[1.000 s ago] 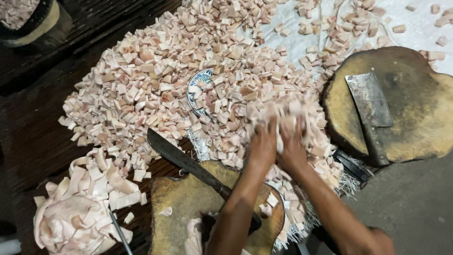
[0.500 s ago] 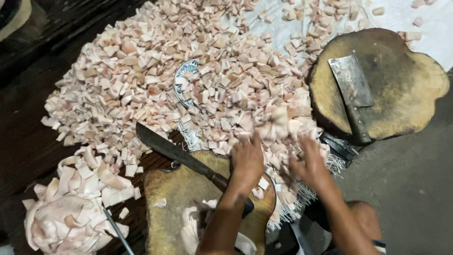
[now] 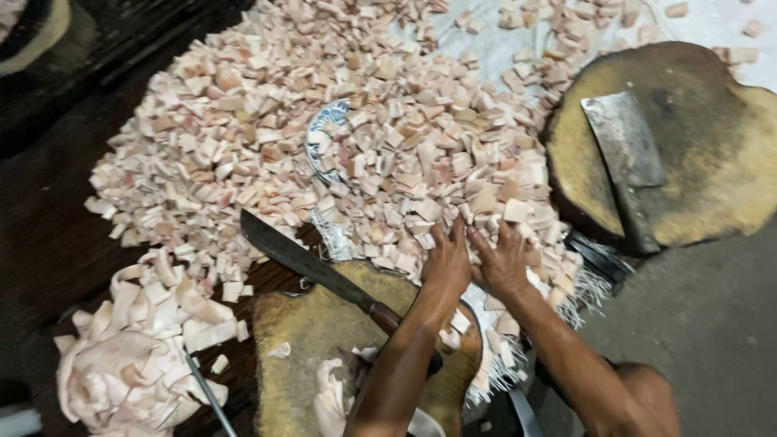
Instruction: The person is dicing a large quantity of meat and skin on a wooden cutting board using a large knife, while occasionally sharpening the knife with a rod.
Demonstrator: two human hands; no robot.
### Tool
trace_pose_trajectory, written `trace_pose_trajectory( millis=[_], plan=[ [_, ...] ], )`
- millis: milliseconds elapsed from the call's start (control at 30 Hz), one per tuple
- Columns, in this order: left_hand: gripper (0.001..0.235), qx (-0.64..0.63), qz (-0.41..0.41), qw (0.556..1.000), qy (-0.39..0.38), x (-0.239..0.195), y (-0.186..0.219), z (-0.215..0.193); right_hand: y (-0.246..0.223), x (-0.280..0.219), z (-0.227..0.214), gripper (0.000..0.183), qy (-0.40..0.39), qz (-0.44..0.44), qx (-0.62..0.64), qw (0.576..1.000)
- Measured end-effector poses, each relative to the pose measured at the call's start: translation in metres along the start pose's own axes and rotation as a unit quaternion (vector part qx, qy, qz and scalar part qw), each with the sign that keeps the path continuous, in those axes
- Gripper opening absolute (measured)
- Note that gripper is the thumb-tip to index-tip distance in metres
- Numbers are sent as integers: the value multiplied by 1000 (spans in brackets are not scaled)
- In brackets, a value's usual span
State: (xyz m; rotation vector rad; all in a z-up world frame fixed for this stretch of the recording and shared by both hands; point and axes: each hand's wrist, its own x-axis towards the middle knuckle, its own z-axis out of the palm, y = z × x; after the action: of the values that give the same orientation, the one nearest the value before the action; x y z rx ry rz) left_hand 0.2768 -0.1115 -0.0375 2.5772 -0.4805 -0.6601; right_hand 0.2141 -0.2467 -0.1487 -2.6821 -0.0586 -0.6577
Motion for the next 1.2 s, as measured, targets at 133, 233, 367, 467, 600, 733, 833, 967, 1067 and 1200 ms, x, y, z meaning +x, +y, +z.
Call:
trace_pose_trajectory(
  millis=[133, 233, 367, 467, 600, 733, 833, 967, 1067, 1200],
  plan=[
    [94, -47, 12, 998, 38, 17, 0, -23, 21, 43, 19, 90, 6, -31, -24, 999],
    [94, -171, -69, 983, -7, 37, 9, -56, 15, 96, 8, 103, -40, -8, -4, 999],
    [113, -130, 43, 982, 130, 57, 27, -116, -10, 189, -43, 98, -48, 12, -7, 999],
    [109, -168, -30, 982, 84, 56, 43, -160, -28, 237, -90, 95, -166, 135, 64, 975],
    [99, -150, -37, 988, 8, 25, 44, -193, -26, 235, -131, 85, -207, 156, 98, 961],
    [75, -110, -1, 993, -35, -30, 18, -166, -31, 150, -131, 31, 17, -75, 104, 992],
    [43, -61, 31, 995, 79, -77, -8, -132, -75, 86, -122, 15, -162, 99, 191, 963],
    [22, -111, -37, 977, 180, -148, -44, -85, -160, 39, -118, 43, -208, 36, 291, 933],
    [22, -134, -61, 962, 231, -202, -75, -55, -198, 38, -120, 57, -285, -27, 169, 943],
    [36, -30, -17, 964, 262, -263, -115, -21, -201, 41, -104, 44, -393, -10, 103, 914]
  ],
)
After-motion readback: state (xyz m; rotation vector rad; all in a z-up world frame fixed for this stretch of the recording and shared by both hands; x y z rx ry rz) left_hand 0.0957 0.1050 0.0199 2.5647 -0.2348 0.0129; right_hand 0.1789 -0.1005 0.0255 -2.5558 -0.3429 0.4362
